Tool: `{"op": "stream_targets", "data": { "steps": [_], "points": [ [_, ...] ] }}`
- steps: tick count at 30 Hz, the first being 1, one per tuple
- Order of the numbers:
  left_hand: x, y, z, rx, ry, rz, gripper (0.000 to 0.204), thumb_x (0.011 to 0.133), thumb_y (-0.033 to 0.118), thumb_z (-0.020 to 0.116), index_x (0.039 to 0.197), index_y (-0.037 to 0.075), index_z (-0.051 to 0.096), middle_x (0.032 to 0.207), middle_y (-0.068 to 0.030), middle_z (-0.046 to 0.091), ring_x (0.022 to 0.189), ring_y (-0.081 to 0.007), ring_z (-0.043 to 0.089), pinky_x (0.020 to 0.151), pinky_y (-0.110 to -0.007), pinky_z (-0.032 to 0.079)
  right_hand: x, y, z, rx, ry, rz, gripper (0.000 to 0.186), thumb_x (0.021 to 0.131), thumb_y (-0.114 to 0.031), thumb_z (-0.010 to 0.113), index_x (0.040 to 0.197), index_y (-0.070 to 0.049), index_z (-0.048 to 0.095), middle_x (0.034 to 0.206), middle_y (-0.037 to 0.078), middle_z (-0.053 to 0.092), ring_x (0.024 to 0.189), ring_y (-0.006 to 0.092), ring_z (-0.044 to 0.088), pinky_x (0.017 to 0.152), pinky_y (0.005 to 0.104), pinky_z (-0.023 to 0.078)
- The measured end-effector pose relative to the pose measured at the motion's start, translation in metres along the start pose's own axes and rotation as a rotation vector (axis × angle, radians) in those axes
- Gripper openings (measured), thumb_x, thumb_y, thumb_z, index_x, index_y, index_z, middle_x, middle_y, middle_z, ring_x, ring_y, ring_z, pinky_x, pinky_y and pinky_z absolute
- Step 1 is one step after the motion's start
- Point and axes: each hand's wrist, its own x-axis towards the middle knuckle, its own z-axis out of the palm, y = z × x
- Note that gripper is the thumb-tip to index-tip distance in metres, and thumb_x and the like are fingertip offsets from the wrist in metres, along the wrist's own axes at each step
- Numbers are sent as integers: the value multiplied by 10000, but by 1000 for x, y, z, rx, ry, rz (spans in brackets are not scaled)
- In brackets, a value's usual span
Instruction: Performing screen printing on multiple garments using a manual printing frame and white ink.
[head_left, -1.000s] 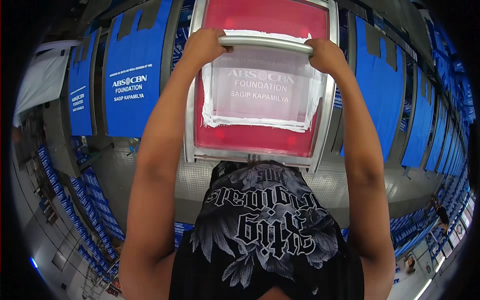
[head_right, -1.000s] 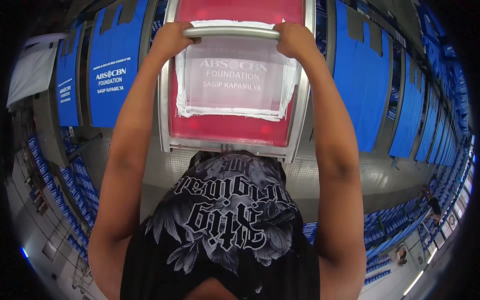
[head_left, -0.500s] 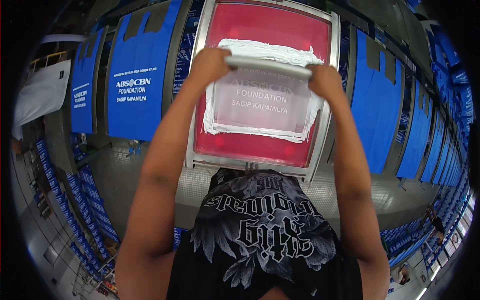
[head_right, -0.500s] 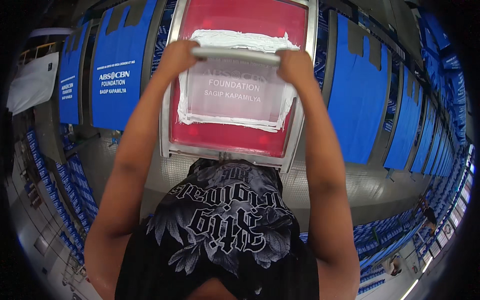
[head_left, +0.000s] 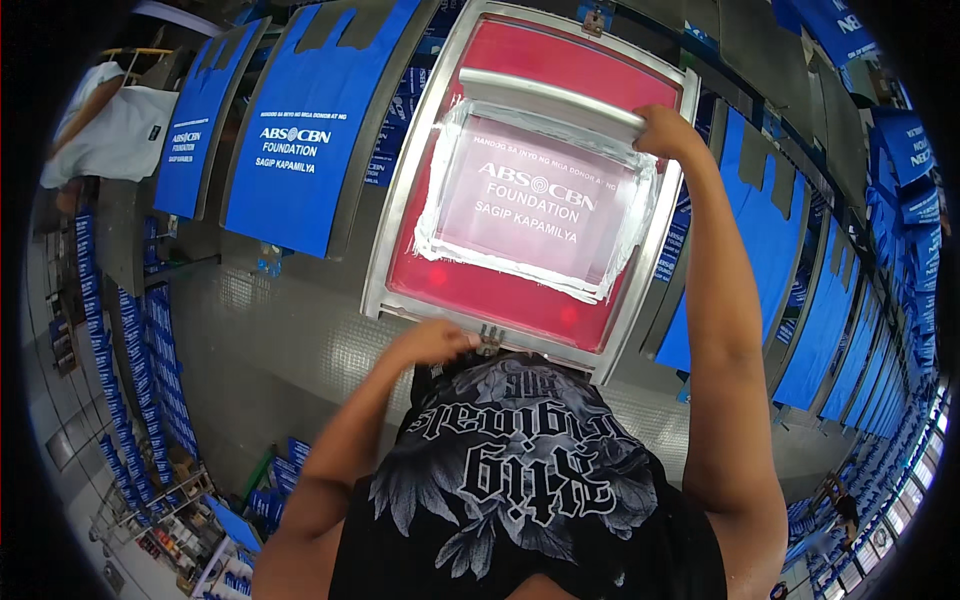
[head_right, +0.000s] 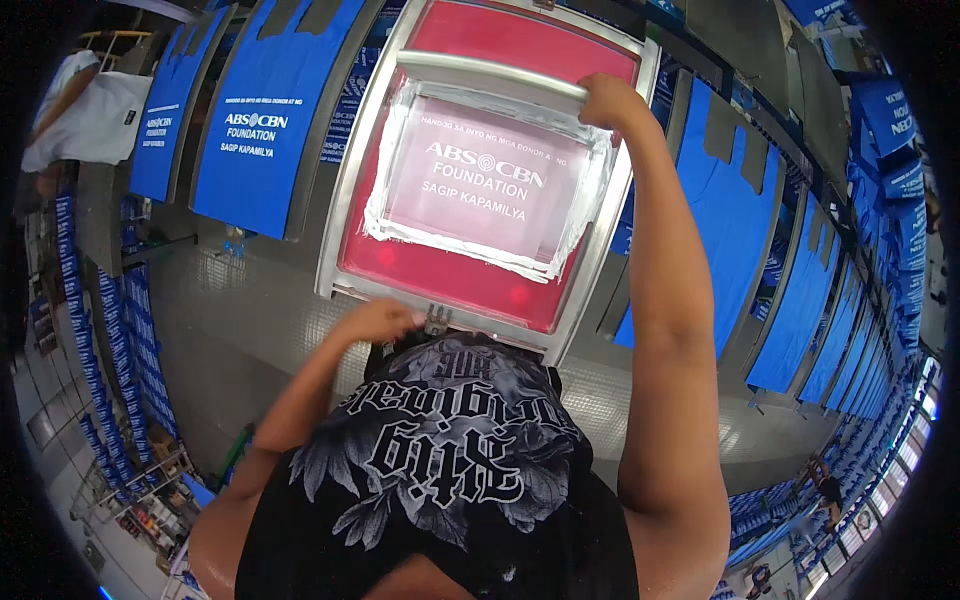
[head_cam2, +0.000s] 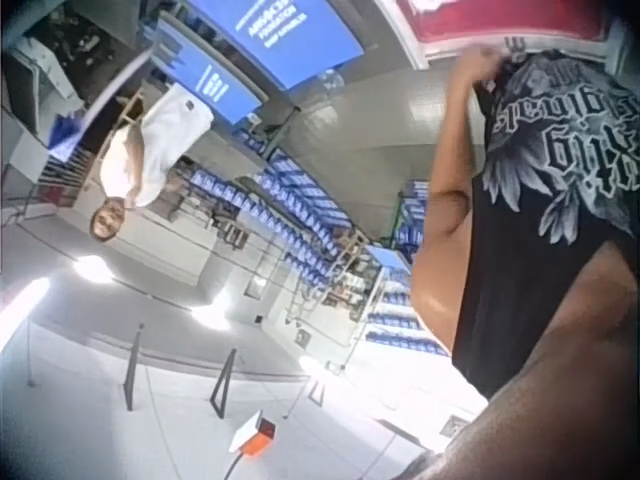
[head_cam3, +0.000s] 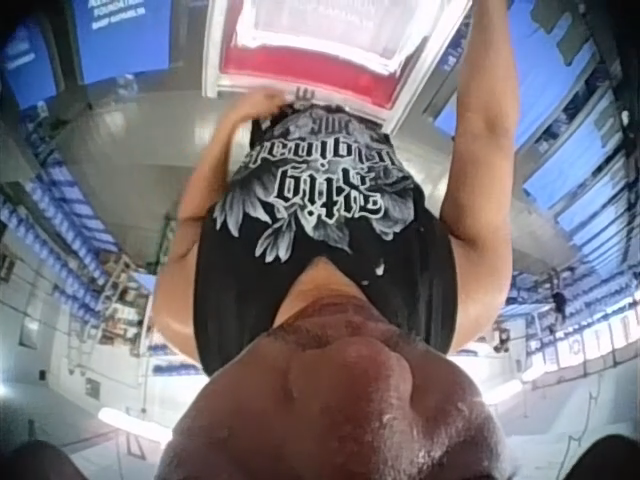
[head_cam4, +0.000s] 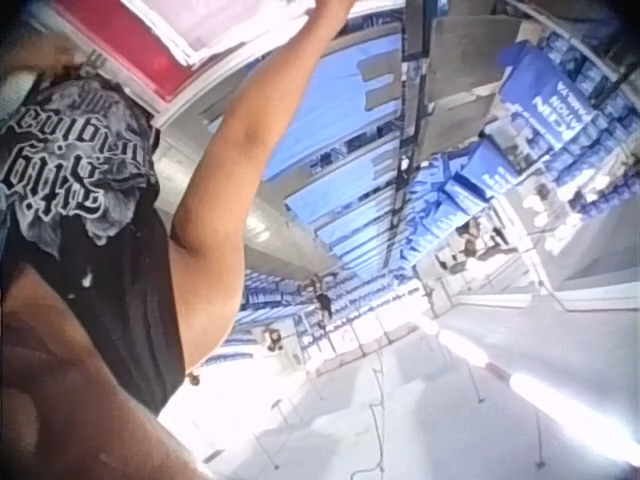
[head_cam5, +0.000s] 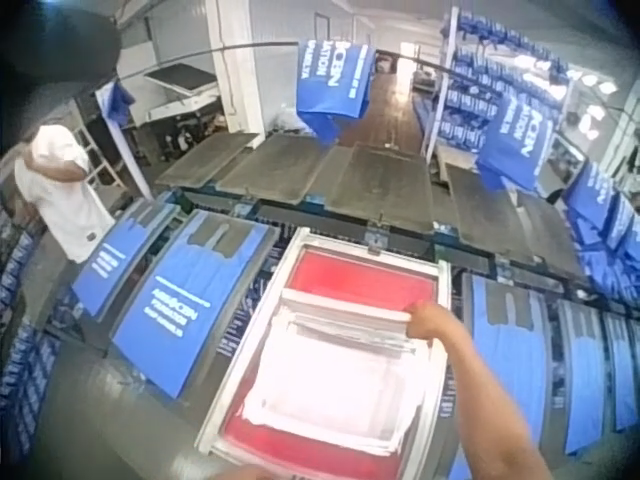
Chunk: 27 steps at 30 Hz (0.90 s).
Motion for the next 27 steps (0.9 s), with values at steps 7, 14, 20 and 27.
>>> {"op": "stream_targets", "data": {
  "steps": [7,14,20,27],
  "points": [
    [21,-46,69,-527,-141,265,419,921,410,529,755,37,621,675,69,514,641,-37,442,598,-214,399,11,-56,15,-26,215,-62,481,630,-43,546,1104,-68,623,1005,202,637,991,345,594,870,400,465],
    [-7,-13,59,-524,-122,393,454,936,407,492,762,14,638,637,-1,572,588,-81,513,568,-222,424,-77,-107,20,-72,-11,107,516,642,-66,555,1150,-138,612,1085,150,626,1045,311,574,884,401,466],
    [-4,-17,59,-510,-137,342,457,933,413,492,744,20,626,607,-9,563,542,-84,501,506,-228,409,-246,-192,91,49,257,-82,423,590,46,578,982,-93,653,836,134,625,806,318,591,727,422,464],
    [15,-34,74,-526,-32,208,436,930,400,497,762,18,626,586,-23,565,495,-98,506,471,-242,421,-160,-135,52,-105,477,-77,287,636,-5,545,887,-106,641,733,84,619,760,286,593,655,422,446]
  ]
}}
